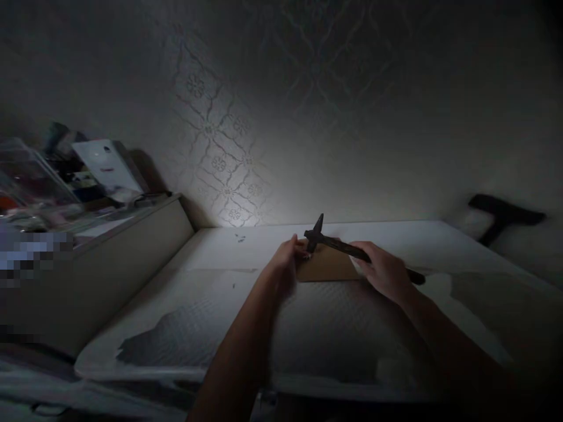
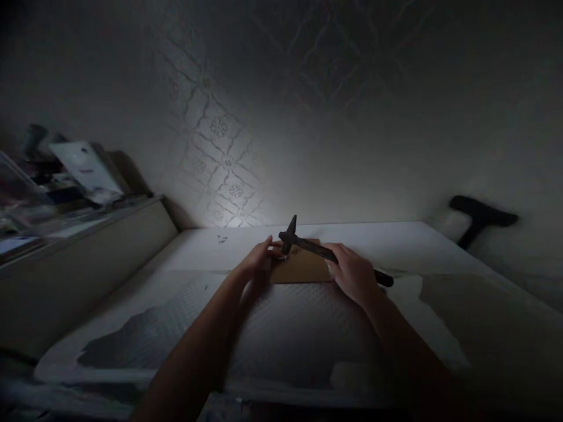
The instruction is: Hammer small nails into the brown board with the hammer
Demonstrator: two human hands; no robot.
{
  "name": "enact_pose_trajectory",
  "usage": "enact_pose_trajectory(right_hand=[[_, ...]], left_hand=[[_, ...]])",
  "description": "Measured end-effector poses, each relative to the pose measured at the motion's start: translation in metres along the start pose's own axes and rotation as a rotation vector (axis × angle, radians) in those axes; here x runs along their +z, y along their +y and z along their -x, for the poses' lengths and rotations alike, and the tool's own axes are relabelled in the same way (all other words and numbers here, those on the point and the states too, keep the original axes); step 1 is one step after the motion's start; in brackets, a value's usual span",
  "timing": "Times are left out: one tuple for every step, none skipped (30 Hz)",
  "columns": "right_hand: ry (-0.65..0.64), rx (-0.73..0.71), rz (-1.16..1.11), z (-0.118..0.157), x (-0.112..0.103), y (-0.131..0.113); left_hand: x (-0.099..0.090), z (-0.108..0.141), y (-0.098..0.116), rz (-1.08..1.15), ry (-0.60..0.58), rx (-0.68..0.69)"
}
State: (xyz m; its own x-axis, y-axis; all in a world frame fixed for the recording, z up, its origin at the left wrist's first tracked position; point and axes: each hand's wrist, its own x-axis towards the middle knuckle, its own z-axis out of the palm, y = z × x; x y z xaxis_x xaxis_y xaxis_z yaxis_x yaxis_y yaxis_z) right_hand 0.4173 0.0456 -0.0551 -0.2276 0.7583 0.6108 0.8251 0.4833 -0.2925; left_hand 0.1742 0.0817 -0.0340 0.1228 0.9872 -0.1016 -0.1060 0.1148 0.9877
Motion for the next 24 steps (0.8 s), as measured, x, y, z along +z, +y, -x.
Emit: enact_pose_trajectory(right_hand=[[-0.003, -0.002, 0.008, 0.0000, 0.0002, 0.0000], [-0.005, -0.008, 0.009, -0.0001, 0.0004, 0.0002], [-0.002, -0.013, 0.005, -0.0002, 0.0007, 0.0006], [0.005, -0.014, 0.001, -0.0003, 0.0011, 0.0010], [0.014, -0.011, -0.003, -0.0004, 0.0014, 0.0016], [0.020, -0.009, -0.005, -0.0005, 0.0016, 0.0021], [0.021, -0.008, -0.007, -0.0007, 0.0019, 0.0026], [0.018, -0.007, -0.009, -0.0007, 0.0020, 0.0030], [0.013, -0.009, -0.008, -0.0008, 0.0022, 0.0032], [0.009, -0.012, -0.007, -0.0008, 0.0022, 0.0034], [0.007, -0.016, -0.008, -0.0008, 0.0022, 0.0034], [0.008, -0.017, -0.008, -0.0008, 0.0021, 0.0034], [0.010, -0.015, -0.008, -0.0008, 0.0019, 0.0033], [0.010, -0.012, -0.005, -0.0008, 0.0016, 0.0031], [0.003, -0.009, -0.001, -0.0008, 0.0014, 0.0029], [-0.006, -0.008, -0.001, -0.0008, 0.0011, 0.0027], [-0.016, -0.007, 0.000, -0.0008, 0.0009, 0.0026], [-0.022, -0.007, 0.002, -0.0008, 0.0008, 0.0026], [-0.025, -0.008, 0.005, -0.0008, 0.0007, 0.0027], [-0.022, -0.009, 0.005, -0.0009, 0.0007, 0.0029], [-0.013, -0.009, 0.003, -0.0009, 0.0008, 0.0031], [-0.002, -0.008, 0.002, -0.0009, 0.0009, 0.0035], [0.005, -0.011, 0.002, -0.0009, 0.0011, 0.0039], [0.005, -0.018, -0.001, -0.0009, 0.0012, 0.0043]], left_hand=[[0.0006, 0.0003, 0.0001, -0.001, 0.016, 0.002], [0.0011, 0.0007, 0.0004, 0.001, 0.018, 0.002], [0.0015, 0.0012, 0.0006, 0.007, 0.013, -0.003], [0.0018, 0.0016, 0.0009, 0.016, 0.005, -0.008], [0.0018, 0.0019, 0.0011, 0.025, -0.007, -0.014], [0.0015, 0.0019, 0.0012, 0.033, -0.018, -0.017], [0.0011, 0.0015, 0.0012, 0.039, -0.022, -0.021], [0.0006, 0.0009, 0.0011, 0.037, -0.021, -0.027], [0.0001, 0.0002, 0.0008, 0.027, -0.012, -0.028], [-0.0002, -0.0004, 0.0003, 0.015, -0.005, -0.025], [-0.0002, -0.0009, -0.0003, 0.009, -0.005, -0.020], [0.0001, -0.0010, -0.0009, 0.014, -0.013, -0.011], [0.0005, -0.0007, -0.0015, 0.029, -0.022, 0.001], [0.0010, -0.0002, -0.0019, 0.047, -0.025, 0.015], [0.0014, 0.0004, -0.0020, 0.056, -0.025, 0.023], [0.0016, 0.0009, -0.0019, 0.057, -0.021, 0.022], [0.0014, 0.0012, -0.0015, 0.049, -0.009, 0.013], [0.0008, 0.0012, -0.0009, 0.033, 0.001, 0.002], [0.0000, 0.0009, -0.0002, 0.015, 0.003, -0.006], [-0.0009, 0.0004, 0.0003, 0.002, -0.006, -0.010], [-0.0018, -0.0003, 0.0007, -0.004, -0.015, -0.010], [-0.0026, -0.0012, 0.0008, -0.009, -0.022, -0.005], [-0.0032, -0.0021, 0.0006, -0.015, -0.031, -0.001], [-0.0036, -0.0029, 0.0001, -0.019, -0.035, -0.001]])
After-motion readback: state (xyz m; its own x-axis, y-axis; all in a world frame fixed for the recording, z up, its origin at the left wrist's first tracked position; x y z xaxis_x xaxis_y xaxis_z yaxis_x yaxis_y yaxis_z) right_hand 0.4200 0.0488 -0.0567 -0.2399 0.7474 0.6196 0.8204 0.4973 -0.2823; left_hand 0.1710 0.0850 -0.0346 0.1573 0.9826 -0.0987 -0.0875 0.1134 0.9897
